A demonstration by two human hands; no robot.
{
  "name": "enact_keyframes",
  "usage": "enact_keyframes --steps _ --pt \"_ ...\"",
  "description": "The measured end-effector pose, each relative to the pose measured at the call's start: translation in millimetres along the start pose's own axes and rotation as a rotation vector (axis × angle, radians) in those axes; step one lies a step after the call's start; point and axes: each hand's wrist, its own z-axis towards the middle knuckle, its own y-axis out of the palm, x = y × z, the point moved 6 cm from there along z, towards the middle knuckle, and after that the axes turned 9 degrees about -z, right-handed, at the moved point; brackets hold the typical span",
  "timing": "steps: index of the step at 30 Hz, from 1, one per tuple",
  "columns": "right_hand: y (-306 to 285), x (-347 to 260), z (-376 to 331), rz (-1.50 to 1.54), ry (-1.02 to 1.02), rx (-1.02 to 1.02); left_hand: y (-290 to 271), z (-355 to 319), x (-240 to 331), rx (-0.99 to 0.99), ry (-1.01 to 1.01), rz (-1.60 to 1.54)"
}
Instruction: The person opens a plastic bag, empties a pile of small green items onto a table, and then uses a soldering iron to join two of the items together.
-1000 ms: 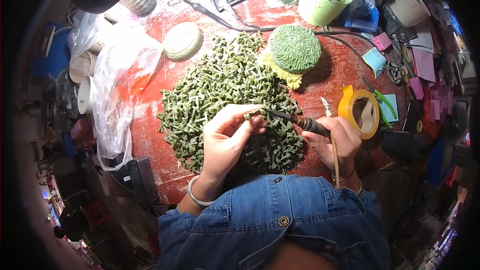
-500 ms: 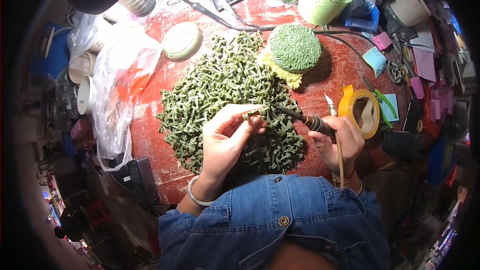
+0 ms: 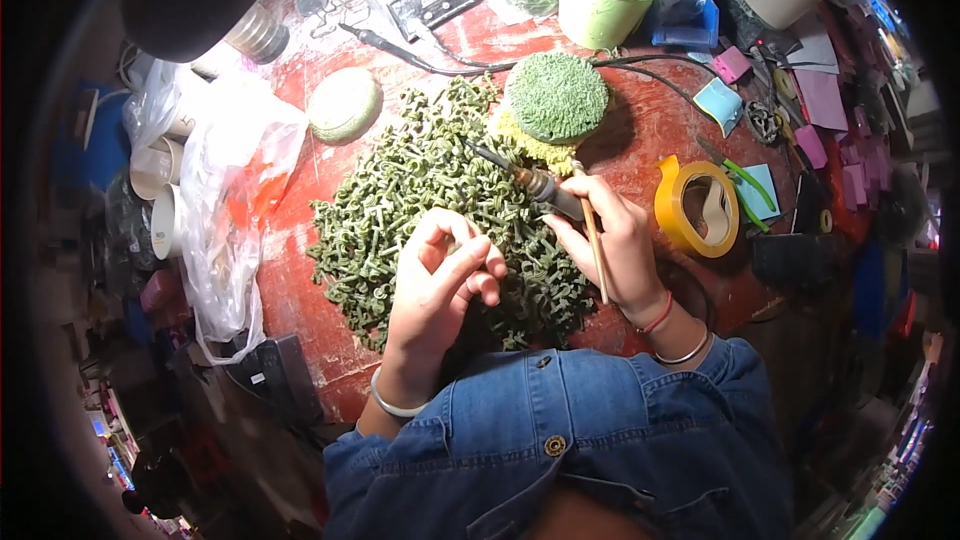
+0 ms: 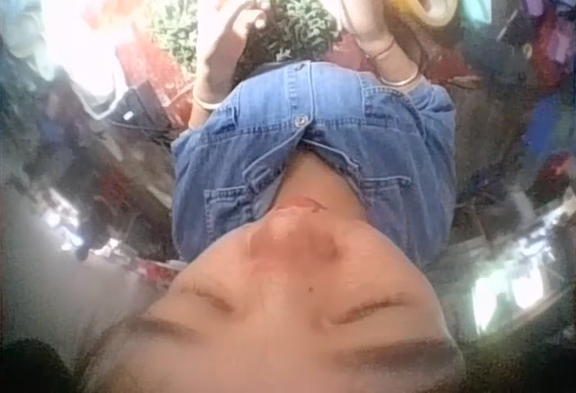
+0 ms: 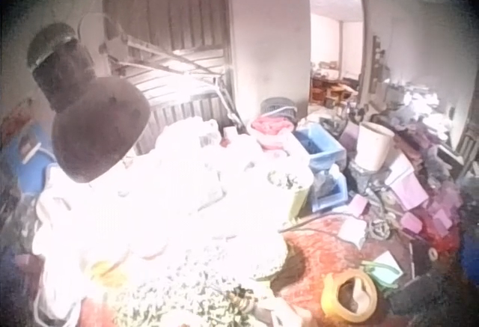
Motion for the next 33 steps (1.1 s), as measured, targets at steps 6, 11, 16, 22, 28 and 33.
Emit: enact_keyframes --steps 6,11,16,22,28,33 --pt "-14.0 -7.0 -14.6 0.208 0.116 -0.009 3.9 -3.7 -0.6 -0.053 0.153 0.482" --pt "-8.0 -15.9 -16.0 0.419 0.041 -0.052 6.4 -0.5 -7.1 -0.239 0.280 0.534" --pt "-18.7 -9.5 -14.9 0.317 0.110 -0.210 0.1 0.5 -4.7 -0.203 0.392 0.615" --pt "-64.1 1.0 -12.5 -0.400 -0.011 0.037 -0.2 0.7 -1.0 -0.196 0.427 0.474" --pt "-66.6 16.7 -20.4 -0.626 0.068 -0.088 0.6 -0.8 -1.6 -0.104 0.388 0.527" --pt "-63.3 5.6 -16.2 -0.272 0.080 0.008 5.8 -0.5 2.8 -0.093 0.365 0.732"
